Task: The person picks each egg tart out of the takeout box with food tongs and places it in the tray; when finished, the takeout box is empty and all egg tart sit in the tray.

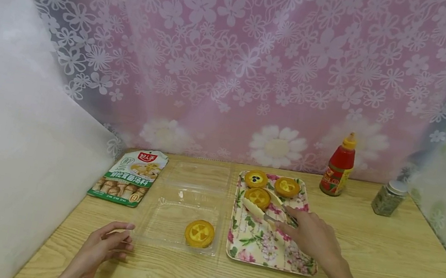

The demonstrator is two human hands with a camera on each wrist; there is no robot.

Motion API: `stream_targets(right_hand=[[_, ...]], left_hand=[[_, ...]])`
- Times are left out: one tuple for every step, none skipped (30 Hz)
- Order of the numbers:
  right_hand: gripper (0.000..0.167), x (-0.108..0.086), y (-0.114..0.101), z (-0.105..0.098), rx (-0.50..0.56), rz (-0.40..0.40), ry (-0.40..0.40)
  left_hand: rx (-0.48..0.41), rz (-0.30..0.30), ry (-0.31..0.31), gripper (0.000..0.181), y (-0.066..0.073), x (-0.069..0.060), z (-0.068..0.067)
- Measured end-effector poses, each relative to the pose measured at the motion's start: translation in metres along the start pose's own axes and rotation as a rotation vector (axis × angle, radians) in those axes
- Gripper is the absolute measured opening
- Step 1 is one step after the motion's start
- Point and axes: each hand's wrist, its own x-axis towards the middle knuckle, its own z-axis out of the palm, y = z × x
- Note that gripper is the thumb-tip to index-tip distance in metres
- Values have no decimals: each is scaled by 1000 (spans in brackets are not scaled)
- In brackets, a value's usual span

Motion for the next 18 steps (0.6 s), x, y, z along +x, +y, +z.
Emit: stream_targets(right_hand=[[60,0,0,0,1,0,0],[60,-1,0,-1,2,0,0],[61,-1,-1,-1,2,-1,-1],[61,-1,-1,-1,2,-2,-2],[61,-1,-1,-1,0,-1,-2],[61,-1,-1,-1,-1,2,-2],[61,-1,-1,-1,-1,4,-1],[62,-1,-1,-1,-1,8,-2],[63,-1,-1,-2,-1,13,-3],[64,-1,-1,-2,-1,17,-2],[65,-1,-1,-2,0,22,-2],[66,-2,0,-2,4,25,-1],[67,-3,0,-3,3,25,1],[68,-3,0,-4,0,25,3],[69,-4,1,-5,-1,23,6],[69,-5,1,-6,-4,20,10],[68,-5,1,-7,-9,15,16],[68,-6,2,-9,-14,9,23]], left_hand=[[0,1,0,44,0,0,0],[1,2,-1,44,0,0,0],[2,2,-2,44,0,0,0],[3,3,-2,45,0,0,0],[4,5,-2,45,0,0,0],[5,5,-2,45,0,0,0],[6,5,-2,45,0,0,0],[7,5,-2,45,0,0,0],[8,5,-1,45,1,0,0],[8,4,0,45,1,-1,0],[8,4,1,45,1,-1,0],[8,3,2,45,1,0,0],[7,2,1,45,1,0,0],[7,1,1,44,1,0,0],[6,1,0,44,1,0,0],[5,0,1,44,1,0,0],[4,-1,0,44,1,0,0],[3,-1,1,44,1,0,0]])
